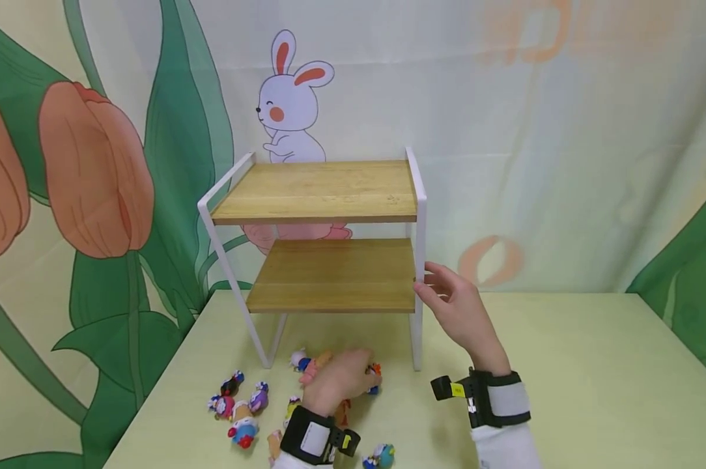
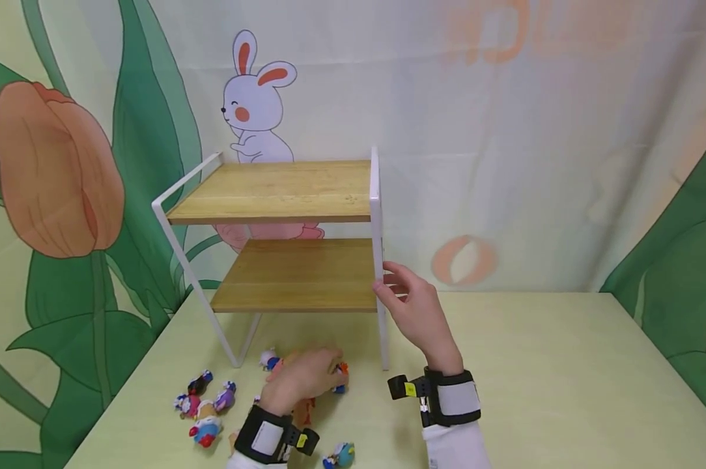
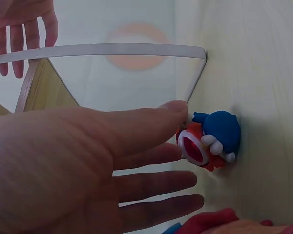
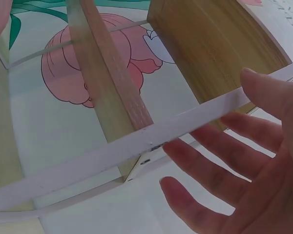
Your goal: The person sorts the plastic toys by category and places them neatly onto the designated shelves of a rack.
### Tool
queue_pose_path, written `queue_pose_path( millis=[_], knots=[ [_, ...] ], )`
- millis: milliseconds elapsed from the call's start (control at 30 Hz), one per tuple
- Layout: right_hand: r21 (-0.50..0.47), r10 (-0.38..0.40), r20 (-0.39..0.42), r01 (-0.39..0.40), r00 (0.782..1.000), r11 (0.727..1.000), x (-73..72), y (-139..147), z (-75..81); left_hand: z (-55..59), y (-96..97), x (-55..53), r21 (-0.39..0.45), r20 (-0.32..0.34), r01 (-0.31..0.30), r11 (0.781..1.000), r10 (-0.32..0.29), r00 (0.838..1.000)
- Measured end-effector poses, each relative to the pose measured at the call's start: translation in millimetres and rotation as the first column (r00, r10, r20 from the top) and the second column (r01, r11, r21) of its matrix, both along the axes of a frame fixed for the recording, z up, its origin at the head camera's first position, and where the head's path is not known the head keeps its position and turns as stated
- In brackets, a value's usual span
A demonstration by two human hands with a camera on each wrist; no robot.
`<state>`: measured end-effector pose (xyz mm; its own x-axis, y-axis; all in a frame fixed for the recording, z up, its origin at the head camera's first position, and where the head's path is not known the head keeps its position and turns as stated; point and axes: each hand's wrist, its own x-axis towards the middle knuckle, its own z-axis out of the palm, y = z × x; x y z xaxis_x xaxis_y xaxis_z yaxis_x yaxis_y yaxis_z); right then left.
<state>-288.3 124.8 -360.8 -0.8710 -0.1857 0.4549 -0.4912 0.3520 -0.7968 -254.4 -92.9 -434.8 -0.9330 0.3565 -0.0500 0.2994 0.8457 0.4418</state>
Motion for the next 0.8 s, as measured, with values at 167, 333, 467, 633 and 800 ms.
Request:
queue_pose_path(
  millis=[167, 333, 467, 633, 800],
  knots=[
    [0.007, -0.033, -0.011, 0.034, 0.999, 0.999, 0.0, 1, -2.2, 0.0, 1.8, 3.2, -0.016, 0.019, 0.039, 0.999, -0.039, 0.999],
    [-0.024, -0.048, -0.022, 0.047, 0.999, 0.999, 0.3, 0, -2.4, 0.5, 4.1, 6.1, -0.023, 0.021, 0.056, 0.998, -0.056, 0.998],
    [-0.043, -0.048, -0.042, 0.046, 0.998, 0.998, 2.5, -5, -2.0, 0.5, 3.4, 6.7, -0.022, 0.007, 0.066, 0.998, -0.066, 0.998],
    [-0.076, -0.029, -0.085, 0.023, 0.996, 0.997, 4.5, -11, -1.3, -0.2, 1.2, 6.1, 0.003, -0.002, 0.067, 0.998, -0.067, 0.998],
    [-0.093, -0.03, -0.12, 0.019, 0.992, 0.996, 4.5, -14, -0.6, 1.2, 0.2, 4.6, 0.033, -0.003, 0.064, 0.997, -0.064, 0.998]
  ],
)
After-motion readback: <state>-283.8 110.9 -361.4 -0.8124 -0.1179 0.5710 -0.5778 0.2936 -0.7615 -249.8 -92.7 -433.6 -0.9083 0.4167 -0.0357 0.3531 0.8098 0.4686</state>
